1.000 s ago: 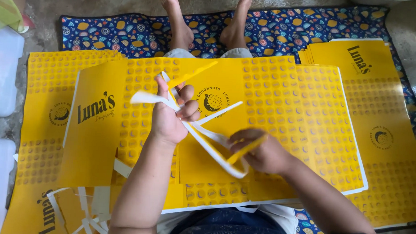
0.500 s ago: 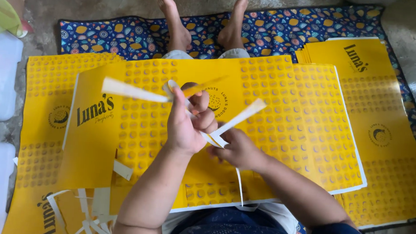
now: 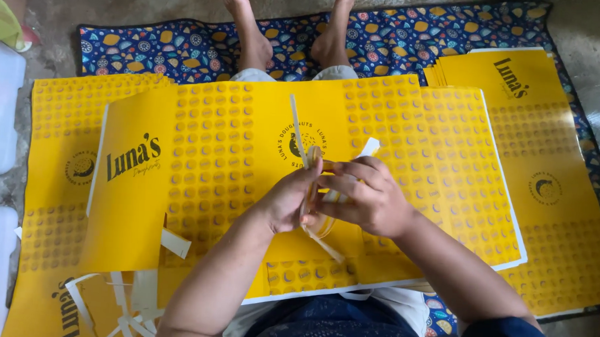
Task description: Peeling waste strips from die-cut cardboard donut boxes and stacking them
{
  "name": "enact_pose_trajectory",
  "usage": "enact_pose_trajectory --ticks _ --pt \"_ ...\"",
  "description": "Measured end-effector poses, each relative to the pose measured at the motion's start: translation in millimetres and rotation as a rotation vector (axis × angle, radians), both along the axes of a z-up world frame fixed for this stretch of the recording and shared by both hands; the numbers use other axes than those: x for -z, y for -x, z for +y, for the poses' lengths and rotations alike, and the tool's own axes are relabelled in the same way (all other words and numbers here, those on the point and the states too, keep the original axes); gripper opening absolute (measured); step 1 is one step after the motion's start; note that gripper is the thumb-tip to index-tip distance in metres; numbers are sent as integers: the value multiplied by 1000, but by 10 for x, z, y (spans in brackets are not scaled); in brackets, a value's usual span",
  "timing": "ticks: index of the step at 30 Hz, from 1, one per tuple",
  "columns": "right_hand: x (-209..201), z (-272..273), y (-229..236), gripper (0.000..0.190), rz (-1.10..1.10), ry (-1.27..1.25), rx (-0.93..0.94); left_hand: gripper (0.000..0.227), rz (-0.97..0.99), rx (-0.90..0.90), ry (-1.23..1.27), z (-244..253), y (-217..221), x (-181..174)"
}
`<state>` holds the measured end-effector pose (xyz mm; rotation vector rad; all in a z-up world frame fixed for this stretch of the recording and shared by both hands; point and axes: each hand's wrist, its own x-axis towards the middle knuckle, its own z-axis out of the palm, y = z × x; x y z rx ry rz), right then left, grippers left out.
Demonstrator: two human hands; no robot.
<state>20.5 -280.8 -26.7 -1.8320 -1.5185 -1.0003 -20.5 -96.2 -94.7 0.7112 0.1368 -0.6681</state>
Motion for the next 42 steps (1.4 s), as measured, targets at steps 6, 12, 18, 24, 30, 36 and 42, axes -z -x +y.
enact_pose_trajectory --ticks 6,12,18,24,30,36,42 --pt "11 -39 -54 21 35 55 9 51 -188 68 -172 -5 174 -721" --pt "-205 -71 99 102 118 379 104 51 -140 323 -446 -10 285 -337" --pt "16 -109 -49 67 507 590 -126 77 -319 360 -624 133 225 -98" --pt "473 -220 -71 61 567 789 86 70 -856 101 -1328 121 158 -217" --pt "517 -201 -119 53 783 875 133 37 -1139 127 -1844 61 335 -80" --pt "429 -239 -72 43 641 673 132 20 -1141 213 -1609 183 398 -286" --pt "709 -211 -155 49 367 545 2 11 -1179 248 -1549 213 530 -422"
